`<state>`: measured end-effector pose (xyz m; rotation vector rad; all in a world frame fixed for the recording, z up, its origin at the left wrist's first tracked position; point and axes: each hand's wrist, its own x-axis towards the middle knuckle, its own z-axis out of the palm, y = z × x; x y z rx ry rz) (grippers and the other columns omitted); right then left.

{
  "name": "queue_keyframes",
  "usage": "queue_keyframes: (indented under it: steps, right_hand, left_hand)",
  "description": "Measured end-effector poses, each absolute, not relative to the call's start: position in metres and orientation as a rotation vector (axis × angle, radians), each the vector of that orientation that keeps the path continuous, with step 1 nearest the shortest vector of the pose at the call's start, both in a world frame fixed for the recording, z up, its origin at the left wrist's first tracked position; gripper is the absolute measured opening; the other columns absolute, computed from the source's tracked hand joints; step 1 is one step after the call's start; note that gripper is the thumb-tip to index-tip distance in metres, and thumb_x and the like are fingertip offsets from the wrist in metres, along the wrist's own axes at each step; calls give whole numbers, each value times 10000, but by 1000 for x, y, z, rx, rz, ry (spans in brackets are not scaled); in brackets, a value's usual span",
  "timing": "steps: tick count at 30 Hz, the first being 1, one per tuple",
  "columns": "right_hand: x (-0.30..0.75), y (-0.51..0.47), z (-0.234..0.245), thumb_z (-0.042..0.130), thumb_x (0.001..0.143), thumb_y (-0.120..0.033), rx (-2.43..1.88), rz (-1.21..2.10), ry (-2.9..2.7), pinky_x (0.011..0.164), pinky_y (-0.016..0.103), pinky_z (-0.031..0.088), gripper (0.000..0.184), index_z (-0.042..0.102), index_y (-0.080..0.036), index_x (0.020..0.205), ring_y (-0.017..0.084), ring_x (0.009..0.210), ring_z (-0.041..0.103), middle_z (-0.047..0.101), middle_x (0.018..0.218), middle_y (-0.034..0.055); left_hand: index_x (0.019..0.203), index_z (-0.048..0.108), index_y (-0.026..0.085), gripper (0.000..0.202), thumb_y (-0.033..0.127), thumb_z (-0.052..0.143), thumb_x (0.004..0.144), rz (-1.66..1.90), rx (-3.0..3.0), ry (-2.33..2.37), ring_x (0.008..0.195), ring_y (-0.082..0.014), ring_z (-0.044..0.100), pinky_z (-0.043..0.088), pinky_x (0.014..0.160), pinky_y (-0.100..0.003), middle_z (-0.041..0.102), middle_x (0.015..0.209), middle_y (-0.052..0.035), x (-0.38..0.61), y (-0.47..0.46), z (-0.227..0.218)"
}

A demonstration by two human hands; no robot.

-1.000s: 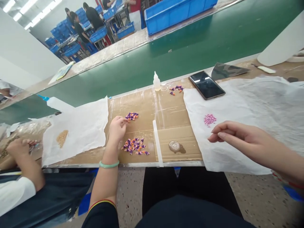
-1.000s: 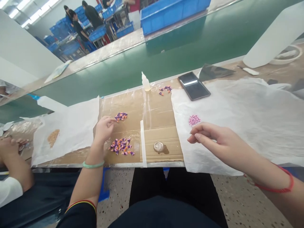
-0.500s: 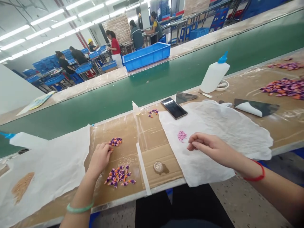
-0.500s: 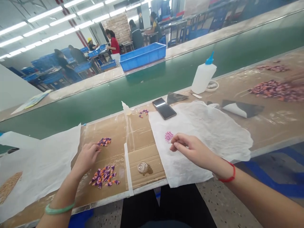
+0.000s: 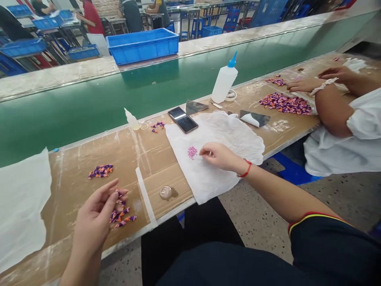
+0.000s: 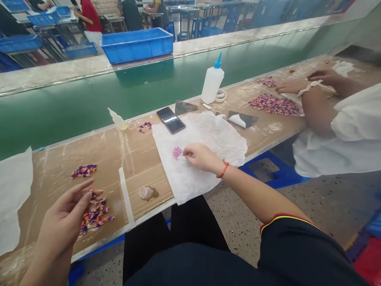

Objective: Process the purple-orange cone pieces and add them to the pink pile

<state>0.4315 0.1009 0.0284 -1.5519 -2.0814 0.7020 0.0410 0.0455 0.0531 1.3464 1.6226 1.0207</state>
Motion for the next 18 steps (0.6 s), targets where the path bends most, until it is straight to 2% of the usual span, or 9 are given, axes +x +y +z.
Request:
queue_keyframes:
  steps: [3,6,8,10,13,18]
  right_hand:
    - [419,103,22,604,805,-50,-1540,651,-2156,801,338,429,132,643,-166,754,214,848,584,683,834,63]
    - [411,105,17,640,809,-64,-1550,598,-2180,818,352,409,120,631,-162,740,228,844,564,669,808,73]
    - [408,107,14,650,808,-70,-1556,577,-2186,811,352,403,120,623,-163,737,231,831,552,665,795,73]
    - [405,107,13,640,807,-62,-1553,564,-2193,813,349,398,126,613,-165,740,230,831,544,667,797,70]
    - [402,108,13,624,802,-43,-1538,555,-2208,825,343,390,140,602,-169,746,221,836,536,671,819,65]
    - [400,108,12,630,797,-38,-1532,562,-2228,813,337,390,145,596,-165,737,220,831,522,673,808,67]
  left_hand:
    - [988,642,163,462,558,741,770,919,1292,1529,847,-271,753,633,661,-332,771,943,-138,54,36,53]
    - [919,581,176,394,536,706,816,890,1270,1490,978,-310,745,640,711,-364,764,1048,-173,64,27,55]
    - [909,555,187,354,519,665,854,878,1307,1481,928,-290,752,625,670,-343,766,1032,-165,69,23,54]
    - [887,552,194,308,491,634,878,825,1415,1451,770,-239,740,584,598,-302,768,904,-125,70,21,52]
    - [814,582,196,246,431,612,881,746,1633,1429,590,-167,633,507,542,-256,676,686,-37,70,21,49]
    - [757,599,198,206,363,582,880,747,1764,1411,653,-154,614,496,584,-235,639,735,-33,70,19,49]
